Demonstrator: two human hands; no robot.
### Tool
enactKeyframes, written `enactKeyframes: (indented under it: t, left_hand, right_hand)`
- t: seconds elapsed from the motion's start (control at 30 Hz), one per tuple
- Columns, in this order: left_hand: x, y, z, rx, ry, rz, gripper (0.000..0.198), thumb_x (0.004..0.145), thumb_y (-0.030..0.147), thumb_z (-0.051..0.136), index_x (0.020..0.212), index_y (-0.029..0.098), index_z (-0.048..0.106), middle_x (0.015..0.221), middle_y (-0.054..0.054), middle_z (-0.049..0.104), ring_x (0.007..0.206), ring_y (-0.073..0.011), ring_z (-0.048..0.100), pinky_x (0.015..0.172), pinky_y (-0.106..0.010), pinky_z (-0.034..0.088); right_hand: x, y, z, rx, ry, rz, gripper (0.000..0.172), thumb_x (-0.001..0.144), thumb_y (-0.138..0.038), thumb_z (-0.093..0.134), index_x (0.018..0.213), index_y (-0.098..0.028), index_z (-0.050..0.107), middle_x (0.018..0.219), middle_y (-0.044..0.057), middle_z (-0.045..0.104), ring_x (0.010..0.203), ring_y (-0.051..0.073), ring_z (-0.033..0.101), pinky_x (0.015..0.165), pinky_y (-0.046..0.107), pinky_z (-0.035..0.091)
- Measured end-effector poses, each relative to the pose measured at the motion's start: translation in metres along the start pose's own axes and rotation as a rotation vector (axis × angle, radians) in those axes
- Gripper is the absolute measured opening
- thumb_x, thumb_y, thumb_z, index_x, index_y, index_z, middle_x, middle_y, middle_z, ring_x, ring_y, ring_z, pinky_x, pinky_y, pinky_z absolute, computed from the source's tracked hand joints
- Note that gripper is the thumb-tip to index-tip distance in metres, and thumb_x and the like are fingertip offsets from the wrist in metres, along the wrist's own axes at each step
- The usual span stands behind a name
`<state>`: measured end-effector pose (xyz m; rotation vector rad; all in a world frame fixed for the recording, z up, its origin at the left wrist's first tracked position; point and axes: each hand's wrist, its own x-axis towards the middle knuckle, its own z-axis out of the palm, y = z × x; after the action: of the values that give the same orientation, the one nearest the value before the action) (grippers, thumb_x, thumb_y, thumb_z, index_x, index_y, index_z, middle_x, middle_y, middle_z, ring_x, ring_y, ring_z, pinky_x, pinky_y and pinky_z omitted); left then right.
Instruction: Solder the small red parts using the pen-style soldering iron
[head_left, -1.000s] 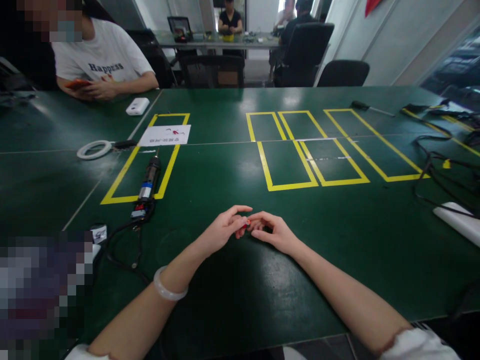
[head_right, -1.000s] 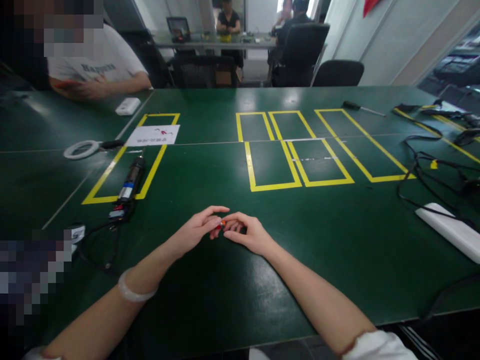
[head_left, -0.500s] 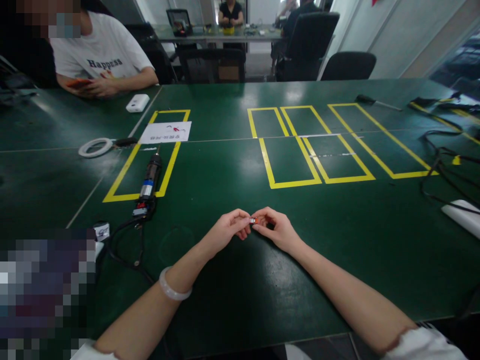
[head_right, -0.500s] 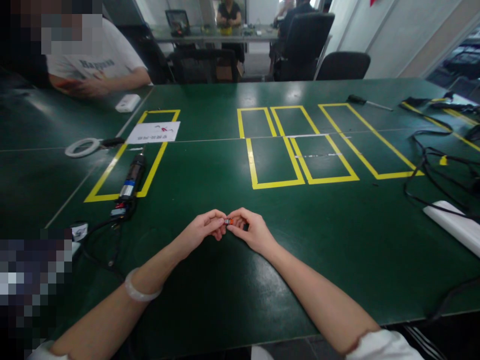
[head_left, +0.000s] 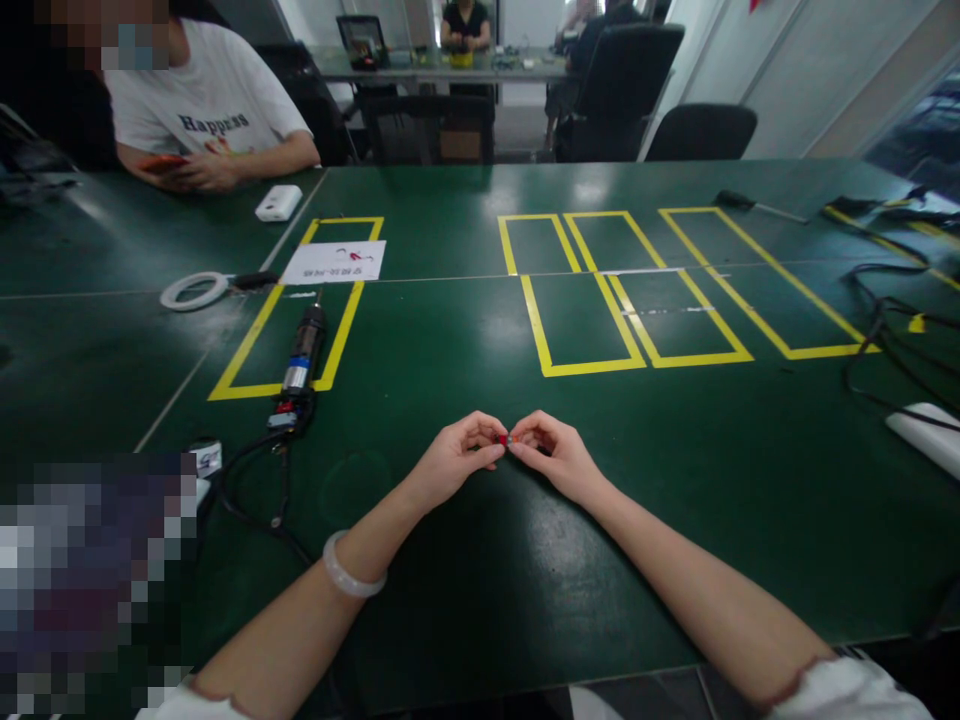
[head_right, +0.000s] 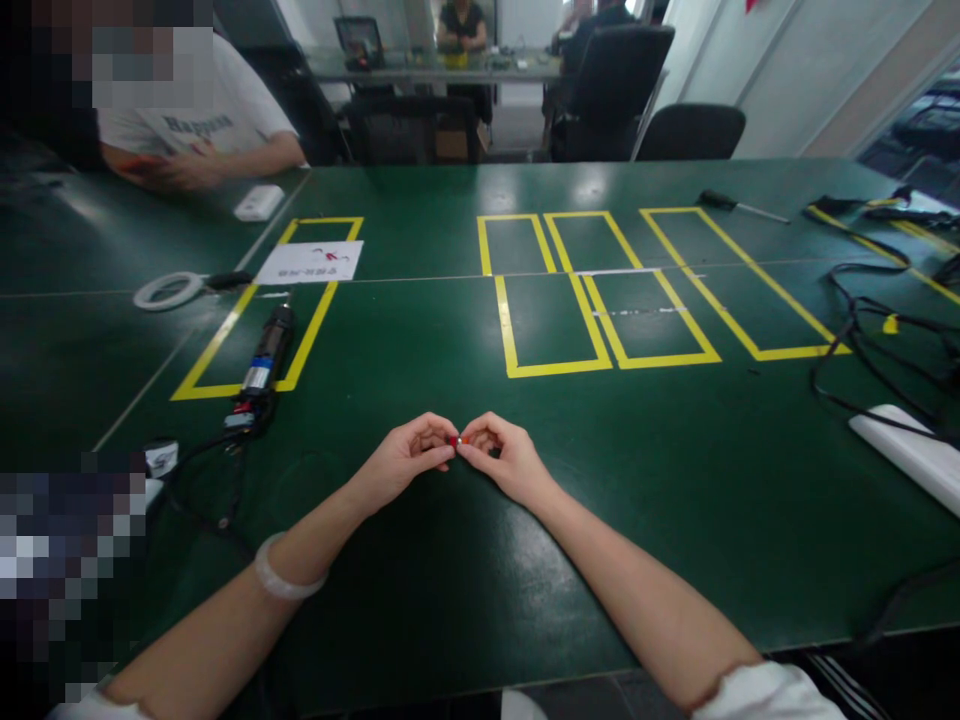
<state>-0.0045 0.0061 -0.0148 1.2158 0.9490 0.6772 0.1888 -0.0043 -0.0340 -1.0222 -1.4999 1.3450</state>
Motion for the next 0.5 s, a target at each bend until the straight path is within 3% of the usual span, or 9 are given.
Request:
enactKeyframes:
  t: [0.27, 0.37, 0.5]
  left_hand:
    - [0.0006, -0.0013, -0.0037, 0.098, 0.029, 0.023, 0.028, 0.079, 0.031, 0.069, 0.098, 0.013, 0.059, 0.090, -0.005, 0.064, 0.084, -0.0147, 0.060, 0.076, -0.028, 0.050]
    - [0.0006, -0.0025, -0.0057, 0.135, 0.047, 0.063, 0.028, 0.079, 0.031, 0.069, 0.098, 0.014, 0.059, 0.096, -0.006, 0.064, 0.090, -0.0162, 0.061, 0.080, -0.029, 0.048]
    - [0.0003, -0.0032, -0.0052, 0.150, 0.038, 0.069, 0.028, 0.080, 0.034, 0.068, 0.098, 0.014, 0.059, 0.097, -0.007, 0.064, 0.092, -0.0172, 0.062, 0.080, -0.029, 0.049]
  right_hand:
    - [-0.0004, 0.0003, -0.0007, -0.180, 0.002, -0.162, 0.015, 0.084, -0.024, 0.065, 0.098, -0.020, 0.061, 0.087, 0.003, 0.061, 0.071, 0.013, 0.059, 0.066, 0.027, 0.050]
    - [-0.0002, 0.0009, -0.0019, -0.246, 0.011, -0.174, 0.019, 0.082, -0.022, 0.067, 0.100, -0.020, 0.060, 0.090, 0.003, 0.063, 0.076, 0.014, 0.060, 0.070, 0.029, 0.050]
    - [0.0005, -0.0005, -0.0036, -0.304, 0.003, -0.173, 0.013, 0.082, -0.021, 0.068, 0.094, -0.020, 0.063, 0.088, 0.003, 0.064, 0.077, 0.015, 0.059, 0.070, 0.029, 0.049]
